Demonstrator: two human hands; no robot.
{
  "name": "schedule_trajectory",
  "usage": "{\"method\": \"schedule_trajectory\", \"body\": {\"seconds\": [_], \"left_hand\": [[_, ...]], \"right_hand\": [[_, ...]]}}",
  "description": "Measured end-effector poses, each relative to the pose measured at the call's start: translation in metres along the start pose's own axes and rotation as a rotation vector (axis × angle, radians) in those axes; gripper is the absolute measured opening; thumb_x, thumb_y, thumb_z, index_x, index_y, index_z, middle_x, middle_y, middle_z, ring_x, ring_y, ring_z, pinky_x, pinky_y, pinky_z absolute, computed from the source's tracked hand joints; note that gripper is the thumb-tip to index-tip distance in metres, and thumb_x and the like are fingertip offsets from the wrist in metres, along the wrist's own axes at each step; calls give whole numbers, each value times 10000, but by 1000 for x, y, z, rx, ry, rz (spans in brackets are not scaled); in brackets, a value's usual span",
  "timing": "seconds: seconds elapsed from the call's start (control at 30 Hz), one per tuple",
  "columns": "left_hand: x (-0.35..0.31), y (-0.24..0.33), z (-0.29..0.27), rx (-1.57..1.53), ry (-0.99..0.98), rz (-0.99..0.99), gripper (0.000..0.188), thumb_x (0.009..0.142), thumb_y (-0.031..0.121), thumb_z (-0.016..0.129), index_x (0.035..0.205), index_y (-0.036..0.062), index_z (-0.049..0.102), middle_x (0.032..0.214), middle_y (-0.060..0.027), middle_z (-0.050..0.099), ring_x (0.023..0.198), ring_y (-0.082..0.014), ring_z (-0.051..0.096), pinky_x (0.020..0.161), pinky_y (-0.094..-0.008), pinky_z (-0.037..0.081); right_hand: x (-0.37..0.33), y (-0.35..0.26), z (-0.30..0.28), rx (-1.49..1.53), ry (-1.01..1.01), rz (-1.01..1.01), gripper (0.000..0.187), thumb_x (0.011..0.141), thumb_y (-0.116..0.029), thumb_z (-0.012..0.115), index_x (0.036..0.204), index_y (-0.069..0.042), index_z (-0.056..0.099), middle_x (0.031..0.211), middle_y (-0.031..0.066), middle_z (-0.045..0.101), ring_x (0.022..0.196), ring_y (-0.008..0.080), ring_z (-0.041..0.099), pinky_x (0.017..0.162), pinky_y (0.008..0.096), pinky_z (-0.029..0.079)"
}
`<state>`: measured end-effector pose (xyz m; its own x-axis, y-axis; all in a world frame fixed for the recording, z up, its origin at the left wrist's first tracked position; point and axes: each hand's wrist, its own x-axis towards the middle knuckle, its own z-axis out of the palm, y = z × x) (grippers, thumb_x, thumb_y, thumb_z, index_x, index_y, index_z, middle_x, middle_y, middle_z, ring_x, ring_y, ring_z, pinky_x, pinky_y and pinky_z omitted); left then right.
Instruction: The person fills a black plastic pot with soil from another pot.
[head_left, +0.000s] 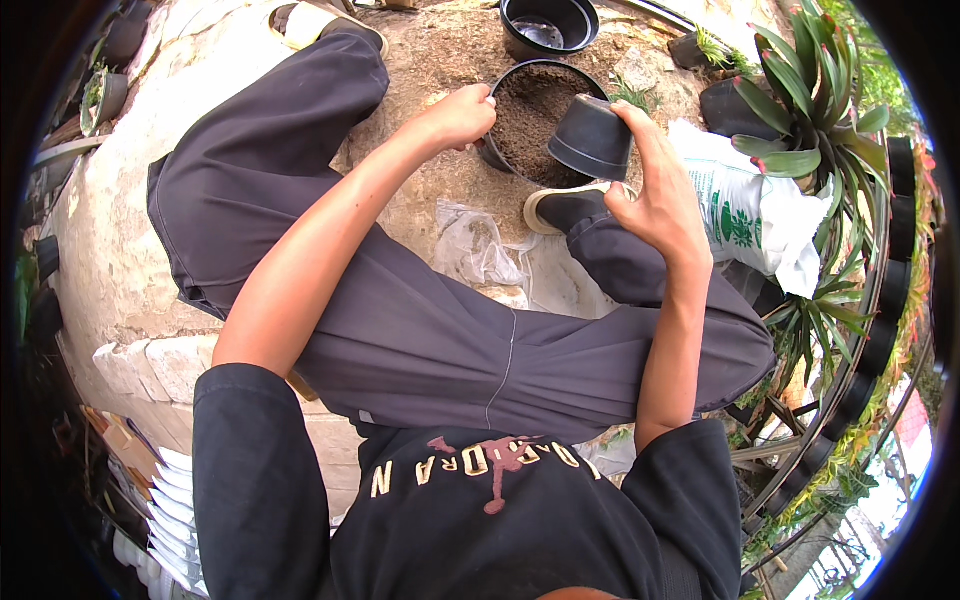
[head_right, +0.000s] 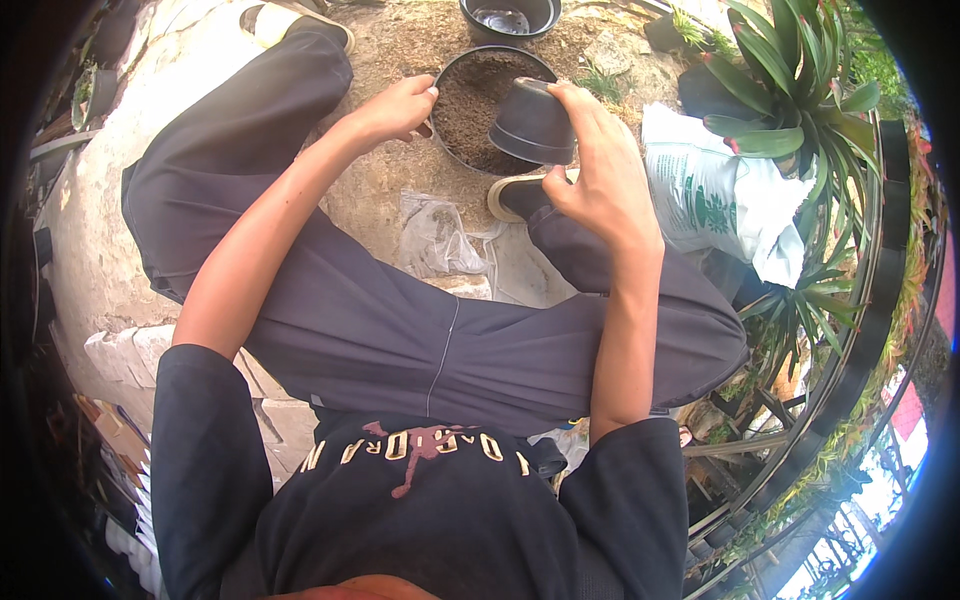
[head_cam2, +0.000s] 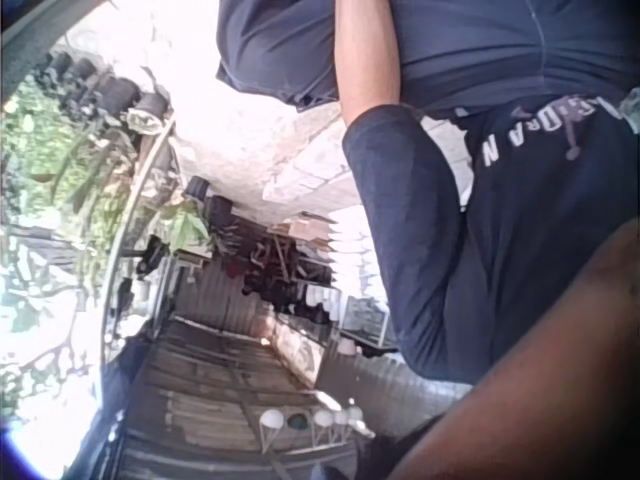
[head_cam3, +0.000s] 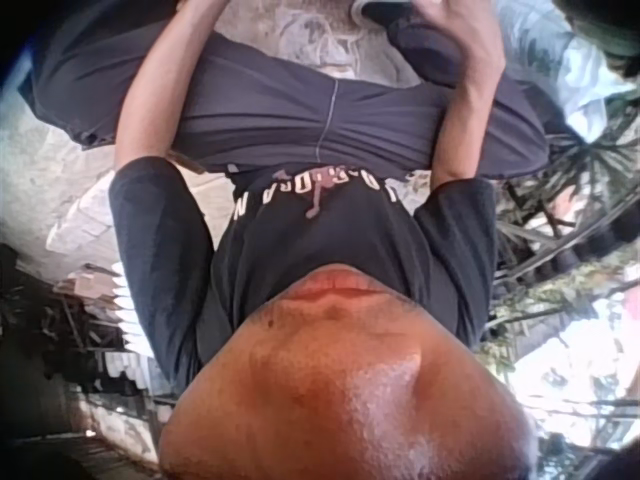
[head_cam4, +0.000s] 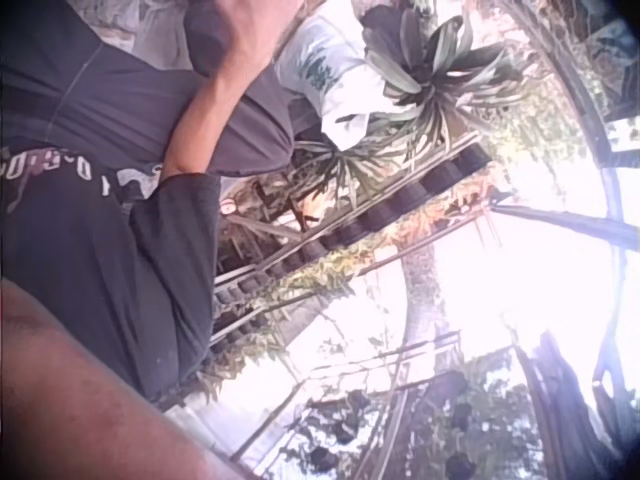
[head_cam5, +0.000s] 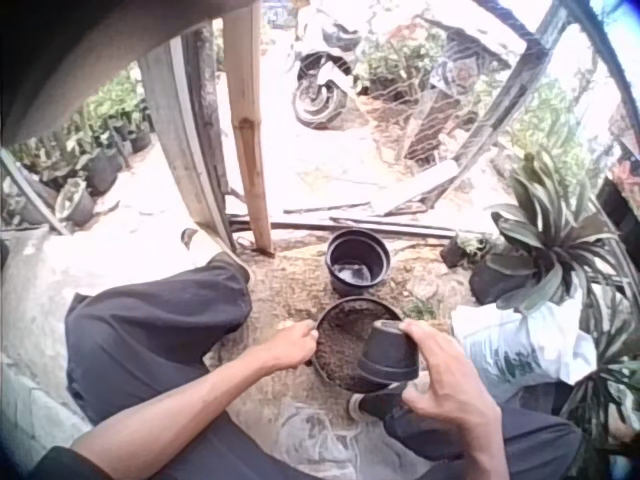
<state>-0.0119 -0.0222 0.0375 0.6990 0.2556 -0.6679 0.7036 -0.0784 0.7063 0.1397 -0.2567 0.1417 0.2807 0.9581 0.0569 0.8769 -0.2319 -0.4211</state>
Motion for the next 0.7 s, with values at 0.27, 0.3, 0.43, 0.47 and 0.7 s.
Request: {"method": "schedule_trajectory", "body": {"seconds": [0.27, 0.3, 0.43, 0.47, 0.7], "left_hand": [[3, -5, 1, -16, -5, 37, 475, 1143, 304, 343, 1495, 5, 451, 1359, -179, 622, 1041, -269, 733, 945, -501, 592], [2, -4, 0, -16, 0, 36, 472, 1142, 299, 346, 1486, -3, 461, 1345, -173, 634, 1037, -265, 734, 944, -495, 591], [3, -5, 1, -26, 25, 69, 434, 1130, 282, 370, 1425, -4, 508, 1215, -151, 663, 953, -241, 723, 861, -461, 586], [3, -7, 5, -51, 62, 92, 407, 1121, 271, 388, 1368, -14, 539, 1104, -134, 676, 878, -223, 710, 777, -431, 583], [-7, -2, -2, -94, -17, 38, 458, 1141, 289, 365, 1489, 19, 491, 1384, -172, 640, 1023, -260, 743, 969, -484, 583]], "right_hand": [[8, 8, 27, 5, 217, 208, 786, 811, -255, 831, 1472, 14, 502, 1370, 258, 621, 1302, 403, 605, 1103, 445, 479], [11, 9, 35, 4, 200, 237, 791, 807, -274, 837, 1464, 20, 506, 1359, 256, 625, 1288, 401, 613, 1091, 446, 487], [21, 11, 75, -118, 149, 197, 823, 775, -368, 856, 1408, 44, 531, 1299, 250, 653, 1203, 406, 651, 1030, 472, 526], [22, 6, 83, -121, 161, 163, 820, 772, -366, 857, 1403, 44, 532, 1290, 249, 657, 1196, 409, 653, 1028, 475, 527], [32, -2, 81, 131, 140, 326, 834, 739, -421, 853, 1365, 55, 576, 1234, 259, 699, 1148, 401, 696, 989, 463, 558]]}}
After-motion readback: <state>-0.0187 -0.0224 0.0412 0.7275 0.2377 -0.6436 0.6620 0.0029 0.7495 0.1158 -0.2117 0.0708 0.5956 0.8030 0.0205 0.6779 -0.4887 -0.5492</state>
